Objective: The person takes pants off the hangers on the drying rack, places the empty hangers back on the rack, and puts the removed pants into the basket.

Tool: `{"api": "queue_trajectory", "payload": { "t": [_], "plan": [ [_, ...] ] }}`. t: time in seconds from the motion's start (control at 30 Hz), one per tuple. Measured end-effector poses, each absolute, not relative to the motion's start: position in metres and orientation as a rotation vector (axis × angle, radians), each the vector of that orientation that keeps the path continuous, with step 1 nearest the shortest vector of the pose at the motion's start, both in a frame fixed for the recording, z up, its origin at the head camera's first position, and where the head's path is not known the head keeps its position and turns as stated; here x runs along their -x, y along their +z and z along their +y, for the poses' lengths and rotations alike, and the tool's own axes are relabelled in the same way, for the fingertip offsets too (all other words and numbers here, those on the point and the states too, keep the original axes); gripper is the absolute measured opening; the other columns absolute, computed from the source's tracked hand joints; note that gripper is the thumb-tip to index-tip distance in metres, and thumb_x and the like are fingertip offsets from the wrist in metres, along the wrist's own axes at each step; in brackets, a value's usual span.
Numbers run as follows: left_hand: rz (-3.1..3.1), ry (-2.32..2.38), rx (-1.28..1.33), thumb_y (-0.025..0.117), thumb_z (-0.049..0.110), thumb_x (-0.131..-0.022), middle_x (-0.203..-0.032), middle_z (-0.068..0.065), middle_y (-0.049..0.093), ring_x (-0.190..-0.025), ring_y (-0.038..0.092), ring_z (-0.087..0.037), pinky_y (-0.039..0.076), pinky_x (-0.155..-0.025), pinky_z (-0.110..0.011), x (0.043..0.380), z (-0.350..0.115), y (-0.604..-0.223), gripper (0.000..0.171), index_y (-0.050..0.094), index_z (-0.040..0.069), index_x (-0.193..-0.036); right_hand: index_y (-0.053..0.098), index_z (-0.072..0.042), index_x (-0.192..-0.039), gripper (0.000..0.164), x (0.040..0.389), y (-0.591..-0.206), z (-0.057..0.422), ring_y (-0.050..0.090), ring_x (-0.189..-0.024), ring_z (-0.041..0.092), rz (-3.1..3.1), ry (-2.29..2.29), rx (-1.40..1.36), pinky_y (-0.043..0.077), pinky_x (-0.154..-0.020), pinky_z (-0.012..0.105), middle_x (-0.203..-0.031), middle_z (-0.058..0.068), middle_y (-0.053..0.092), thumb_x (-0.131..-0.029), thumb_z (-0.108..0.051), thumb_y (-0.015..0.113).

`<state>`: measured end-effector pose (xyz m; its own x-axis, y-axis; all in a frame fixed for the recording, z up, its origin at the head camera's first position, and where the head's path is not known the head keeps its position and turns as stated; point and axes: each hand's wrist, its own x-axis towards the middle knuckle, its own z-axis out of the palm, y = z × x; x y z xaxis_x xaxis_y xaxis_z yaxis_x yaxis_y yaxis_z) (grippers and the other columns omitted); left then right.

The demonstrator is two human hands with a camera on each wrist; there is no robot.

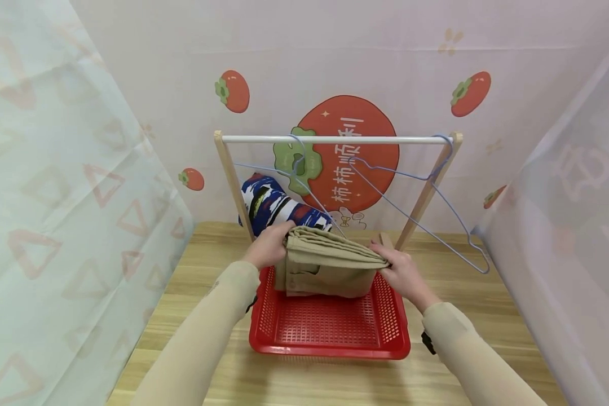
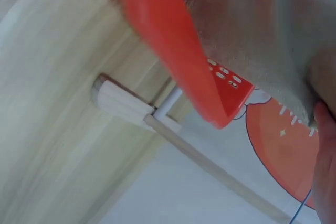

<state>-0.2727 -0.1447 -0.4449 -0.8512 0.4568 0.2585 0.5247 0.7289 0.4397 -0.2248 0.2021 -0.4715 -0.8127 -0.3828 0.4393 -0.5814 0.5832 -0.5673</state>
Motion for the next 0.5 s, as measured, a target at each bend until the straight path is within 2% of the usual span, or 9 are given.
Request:
{"api": "queue_trajectory", "payload": {
  "t": [0.03,0.13,0.2,0.27,0.37,0.5],
  "plan": [
    [-2.801,-0.768,0.825,0.061,-0.017,-0.082,-0.101,-0.008,0.068,-0.095,0.068,-0.027,0.056,-0.084,-0.045,0.270,-0.146,-0.447,0.035,0.062,0.009,-0.106,0.068,-0.004,-0.130,0.036,0.223,-0.472,0.203,0.062,-0.122,0.044,-2.576,1.060,-0.807,0.050,-0.099,0.061,-0.135,0.021,0.064,-0.094,0.003,0.064],
    [-2.821,-0.766,0.885,0.057,-0.019,-0.078,-0.117,-0.013,0.071,-0.107,0.069,-0.030,0.057,-0.093,-0.046,0.264,-0.151,-0.453,0.048,0.064,0.007,-0.118,0.069,-0.004,-0.129,0.037,0.219,-0.473,0.206,0.064,-0.121,0.042,-2.610,1.046,-0.867,0.052,-0.097,0.060,-0.135,0.021,0.064,-0.093,0.003,0.065],
    [-2.827,-0.763,0.923,0.057,-0.019,-0.077,-0.120,-0.014,0.070,-0.108,0.069,-0.029,0.056,-0.094,-0.045,0.261,-0.154,-0.456,0.051,0.064,0.006,-0.121,0.069,-0.004,-0.128,0.037,0.216,-0.472,0.208,0.066,-0.117,0.041,-2.609,1.004,-0.925,0.055,-0.094,0.058,-0.132,0.021,0.066,-0.092,0.004,0.066],
    [-2.838,-0.759,0.965,0.056,-0.020,-0.076,-0.111,-0.013,0.071,-0.099,0.069,-0.025,0.058,-0.088,-0.042,0.257,-0.157,-0.456,0.048,0.062,0.008,-0.115,0.070,-0.003,-0.127,0.038,0.212,-0.470,0.210,0.071,-0.108,0.035,-2.620,0.965,-0.991,0.058,-0.088,0.052,-0.126,0.019,0.070,-0.090,0.004,0.067],
    [-2.847,-0.750,1.060,0.057,-0.017,-0.077,-0.087,-0.002,0.064,-0.077,0.060,-0.017,0.053,-0.071,-0.034,0.249,-0.161,-0.455,0.039,0.056,0.013,-0.101,0.071,-0.005,-0.124,0.035,0.204,-0.464,0.214,0.073,-0.093,0.019,-2.676,0.925,-1.108,0.062,-0.079,0.040,-0.114,0.012,0.075,-0.090,0.001,0.069],
    [-2.875,-0.762,1.196,0.060,-0.015,-0.078,-0.082,0.006,0.060,-0.070,0.054,-0.009,0.052,-0.068,-0.027,0.234,-0.166,-0.453,0.039,0.056,0.017,-0.099,0.071,-0.011,-0.119,0.028,0.192,-0.457,0.217,0.065,-0.085,0.002,-2.763,0.921,-1.296,0.059,-0.074,0.027,-0.106,0.000,0.076,-0.092,-0.004,0.070]
  ]
}}
